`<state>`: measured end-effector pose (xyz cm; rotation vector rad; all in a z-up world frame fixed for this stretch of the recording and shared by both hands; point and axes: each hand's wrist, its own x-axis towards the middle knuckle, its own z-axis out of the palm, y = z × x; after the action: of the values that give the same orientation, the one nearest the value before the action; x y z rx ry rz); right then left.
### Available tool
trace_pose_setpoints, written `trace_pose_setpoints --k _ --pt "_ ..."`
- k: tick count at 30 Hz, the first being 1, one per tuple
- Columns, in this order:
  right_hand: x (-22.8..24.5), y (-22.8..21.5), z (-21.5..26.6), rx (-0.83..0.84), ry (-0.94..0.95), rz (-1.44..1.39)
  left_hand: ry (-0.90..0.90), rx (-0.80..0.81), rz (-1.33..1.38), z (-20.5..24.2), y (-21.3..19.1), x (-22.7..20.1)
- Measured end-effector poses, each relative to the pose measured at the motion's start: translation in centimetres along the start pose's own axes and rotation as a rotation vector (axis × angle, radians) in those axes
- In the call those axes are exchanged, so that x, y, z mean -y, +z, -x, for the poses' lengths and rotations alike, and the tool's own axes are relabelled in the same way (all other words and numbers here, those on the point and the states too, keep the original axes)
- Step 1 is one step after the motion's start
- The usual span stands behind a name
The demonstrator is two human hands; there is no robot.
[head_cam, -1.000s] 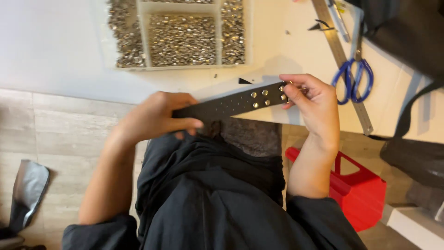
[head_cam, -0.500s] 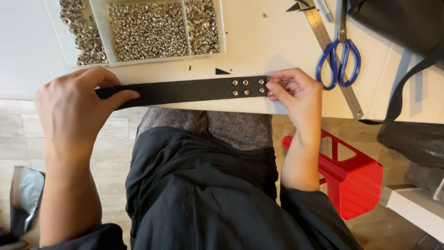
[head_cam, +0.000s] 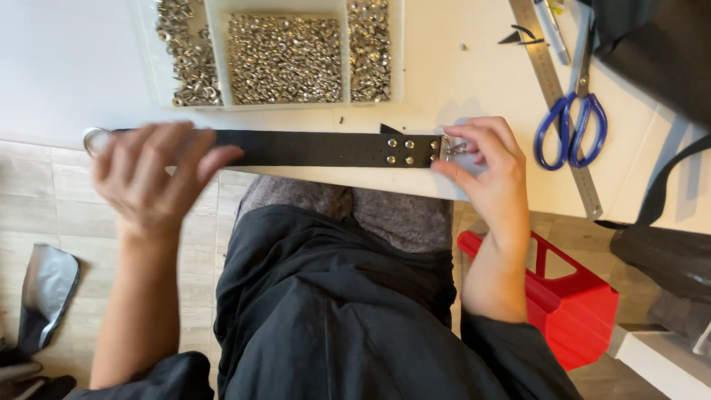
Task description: Inserting metal studs into pre-punched holes on a leather strap
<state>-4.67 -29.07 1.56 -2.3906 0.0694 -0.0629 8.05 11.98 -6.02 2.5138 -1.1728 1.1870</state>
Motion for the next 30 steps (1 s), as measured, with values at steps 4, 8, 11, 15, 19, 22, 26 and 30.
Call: trace_pose_setpoints --k 4,8,11,15,19,22,26,30 --pt "0.1 -0.2 0.0 0.123 -0.025 0.055 0.008 0.006 0.547 -3.6 -1.5 -6.3" --pt "0.6 -0.1 -0.8 0.07 -0.21 0.124 -0.06 -0.091 0.541 -7.7 0.8 -14.2" --pt "1.7 -0.7 -1.2 0.081 -0.261 0.217 -0.199 -0.039 0.616 -9.8 2.0 -16.0" --pt "4.1 -1.7 -2.5 0.07 -0.248 0.243 -0.319 0.047 0.816 -9.9 2.0 -15.0" --pt "8.4 -2.4 -7.6 0.236 -0.334 0.131 -0.762 0.289 1.545 -10.4 -1.7 -12.2" --pt "9.7 -0.8 -13.0 0.21 -0.517 0.196 -1.337 0.494 2.189 -8.9 -4.4 -10.4" --pt "10.7 3.7 -20.2 0.188 -0.733 0.186 -1.688 0.309 2.296 -6.7 -6.9 -9.5" --pt "9.5 7.6 -24.4 0.277 -0.786 0.417 -1.729 0.118 2.44 -7.4 -8.3 -8.3"
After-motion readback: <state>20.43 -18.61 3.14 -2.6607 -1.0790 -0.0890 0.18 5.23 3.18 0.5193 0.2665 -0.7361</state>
